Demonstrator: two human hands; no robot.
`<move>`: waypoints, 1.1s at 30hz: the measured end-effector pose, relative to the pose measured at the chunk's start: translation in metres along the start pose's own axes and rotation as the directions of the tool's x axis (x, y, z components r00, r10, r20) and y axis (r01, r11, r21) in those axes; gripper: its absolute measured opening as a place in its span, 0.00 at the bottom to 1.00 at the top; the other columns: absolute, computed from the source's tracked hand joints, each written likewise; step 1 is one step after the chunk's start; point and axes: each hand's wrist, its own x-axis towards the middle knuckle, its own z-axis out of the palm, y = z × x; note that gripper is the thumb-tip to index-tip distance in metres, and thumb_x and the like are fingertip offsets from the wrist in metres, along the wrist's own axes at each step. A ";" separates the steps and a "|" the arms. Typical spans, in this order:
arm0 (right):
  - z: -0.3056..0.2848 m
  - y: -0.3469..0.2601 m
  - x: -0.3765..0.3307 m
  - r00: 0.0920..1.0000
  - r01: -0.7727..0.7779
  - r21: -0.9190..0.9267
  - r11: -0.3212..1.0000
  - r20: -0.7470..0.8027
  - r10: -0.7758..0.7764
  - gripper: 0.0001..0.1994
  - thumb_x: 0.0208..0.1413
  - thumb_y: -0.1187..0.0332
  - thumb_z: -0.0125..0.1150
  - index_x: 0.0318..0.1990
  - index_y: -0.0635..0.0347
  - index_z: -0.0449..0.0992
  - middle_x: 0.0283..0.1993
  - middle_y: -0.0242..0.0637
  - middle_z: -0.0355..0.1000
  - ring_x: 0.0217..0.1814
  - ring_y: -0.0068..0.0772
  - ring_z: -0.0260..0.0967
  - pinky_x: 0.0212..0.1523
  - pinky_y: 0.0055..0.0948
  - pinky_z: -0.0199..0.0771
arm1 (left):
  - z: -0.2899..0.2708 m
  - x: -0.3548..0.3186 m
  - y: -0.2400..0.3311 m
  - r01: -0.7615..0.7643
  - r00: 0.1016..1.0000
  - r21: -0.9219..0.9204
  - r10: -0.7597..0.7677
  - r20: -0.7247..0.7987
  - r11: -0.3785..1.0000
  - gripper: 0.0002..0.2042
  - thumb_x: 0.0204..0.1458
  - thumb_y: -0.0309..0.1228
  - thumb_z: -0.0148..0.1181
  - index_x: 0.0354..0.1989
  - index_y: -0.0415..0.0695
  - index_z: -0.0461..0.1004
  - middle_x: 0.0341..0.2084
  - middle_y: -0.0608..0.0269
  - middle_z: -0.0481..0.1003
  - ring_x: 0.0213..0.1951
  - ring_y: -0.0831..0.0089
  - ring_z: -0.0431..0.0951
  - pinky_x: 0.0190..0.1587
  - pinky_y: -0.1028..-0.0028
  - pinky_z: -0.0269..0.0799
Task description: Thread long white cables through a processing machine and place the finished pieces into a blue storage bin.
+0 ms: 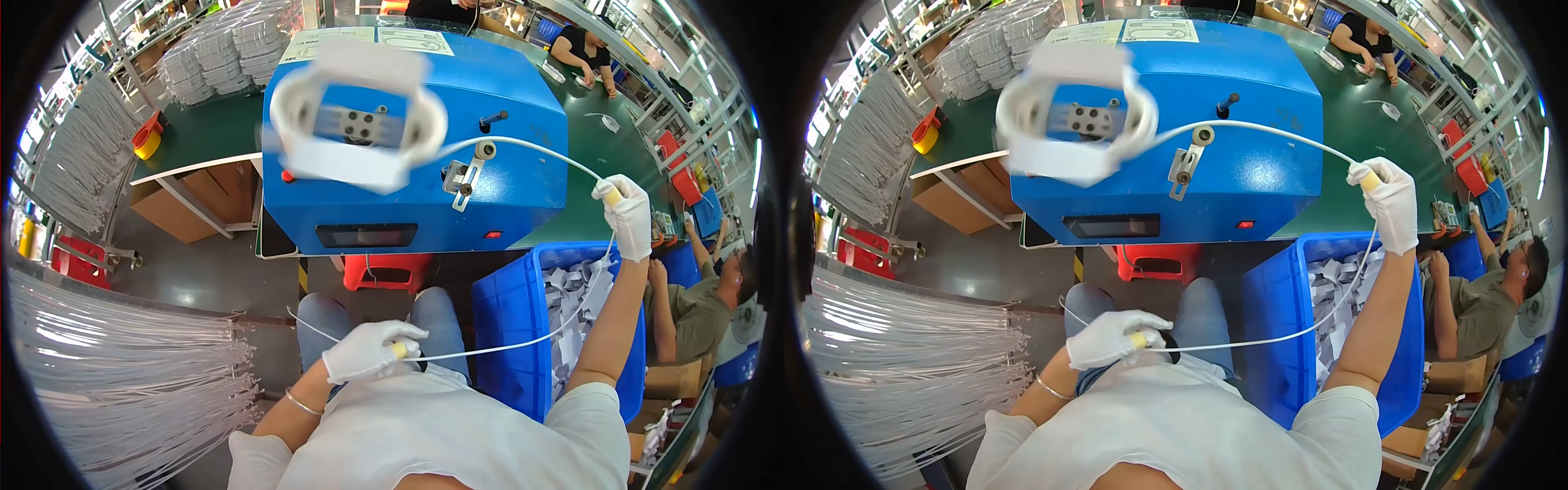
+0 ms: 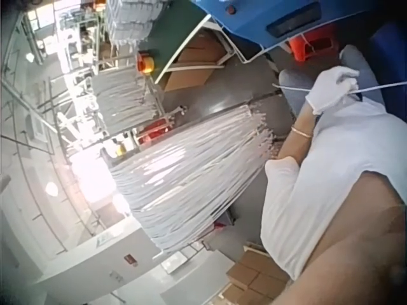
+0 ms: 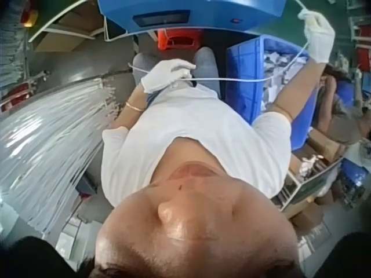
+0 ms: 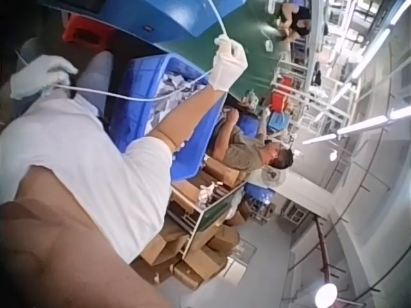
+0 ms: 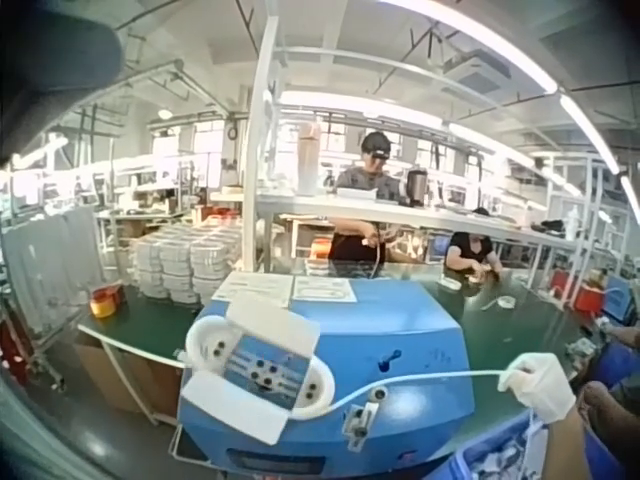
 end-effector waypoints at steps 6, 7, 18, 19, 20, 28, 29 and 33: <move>0.023 -0.025 -0.009 0.987 -0.008 0.093 0.996 0.159 -0.007 0.07 0.53 0.69 0.58 0.28 0.62 0.74 0.24 0.28 0.69 0.13 0.10 0.51 0.13 0.14 0.44 | 0.008 0.021 -0.037 -0.028 0.997 -0.031 0.030 0.073 0.999 0.16 0.57 0.30 0.53 0.52 0.37 0.69 0.42 0.56 0.77 0.47 0.72 0.76 0.49 0.74 0.70; 0.030 -0.037 -0.011 0.976 -0.091 0.081 0.993 0.204 0.073 0.06 0.53 0.70 0.58 0.28 0.63 0.73 0.24 0.29 0.69 0.12 0.11 0.52 0.12 0.14 0.45 | 0.008 0.024 -0.039 -0.029 0.999 -0.006 0.029 0.017 1.000 0.16 0.56 0.30 0.54 0.52 0.36 0.69 0.43 0.55 0.76 0.47 0.72 0.76 0.49 0.74 0.70; 0.065 -0.064 -0.008 0.969 0.017 0.143 0.990 0.241 -0.052 0.09 0.53 0.68 0.60 0.29 0.66 0.74 0.26 0.34 0.72 0.12 0.15 0.60 0.12 0.14 0.57 | -0.009 0.024 -0.093 0.030 0.963 0.110 0.001 -0.271 0.993 0.10 0.53 0.25 0.56 0.44 0.36 0.75 0.34 0.60 0.76 0.34 0.75 0.75 0.41 0.77 0.71; 0.060 -0.058 -0.011 0.965 0.029 0.211 0.977 0.248 -0.082 0.09 0.53 0.68 0.60 0.29 0.65 0.74 0.26 0.35 0.72 0.12 0.15 0.61 0.12 0.14 0.57 | -0.008 0.025 -0.092 0.027 0.963 0.115 0.005 -0.269 0.993 0.10 0.53 0.25 0.56 0.44 0.36 0.75 0.34 0.60 0.76 0.34 0.75 0.75 0.41 0.77 0.71; 0.060 -0.055 -0.012 0.959 0.030 0.278 0.960 0.263 -0.107 0.09 0.54 0.68 0.59 0.28 0.65 0.73 0.26 0.36 0.73 0.12 0.15 0.61 0.12 0.14 0.58 | -0.008 0.025 -0.093 0.020 0.968 0.090 0.003 -0.252 0.996 0.10 0.53 0.25 0.56 0.43 0.36 0.76 0.33 0.61 0.76 0.33 0.75 0.75 0.40 0.77 0.71; 0.071 -0.057 -0.014 0.957 0.008 0.280 0.960 0.277 -0.089 0.06 0.53 0.71 0.58 0.31 0.65 0.73 0.28 0.37 0.73 0.12 0.15 0.61 0.13 0.14 0.60 | 0.005 0.051 -0.047 -0.014 0.997 0.133 0.024 -0.075 0.991 0.09 0.55 0.26 0.55 0.42 0.39 0.77 0.28 0.64 0.75 0.30 0.80 0.72 0.34 0.79 0.70; 0.074 -0.061 -0.015 0.962 -0.051 0.236 0.970 0.273 -0.016 0.06 0.53 0.71 0.58 0.31 0.65 0.73 0.28 0.37 0.73 0.12 0.15 0.61 0.13 0.14 0.60 | 0.007 0.055 -0.039 -0.050 0.997 0.175 0.059 -0.048 0.983 0.10 0.55 0.27 0.55 0.43 0.40 0.76 0.28 0.64 0.75 0.30 0.80 0.72 0.33 0.80 0.70; 0.084 -0.072 -0.019 0.955 -0.040 0.304 0.952 0.293 -0.054 0.04 0.53 0.74 0.57 0.31 0.65 0.74 0.27 0.35 0.72 0.12 0.14 0.61 0.12 0.14 0.59 | 0.012 0.056 0.011 -0.168 0.985 0.319 0.174 0.008 0.933 0.13 0.55 0.29 0.56 0.48 0.41 0.74 0.29 0.66 0.75 0.29 0.82 0.71 0.32 0.80 0.70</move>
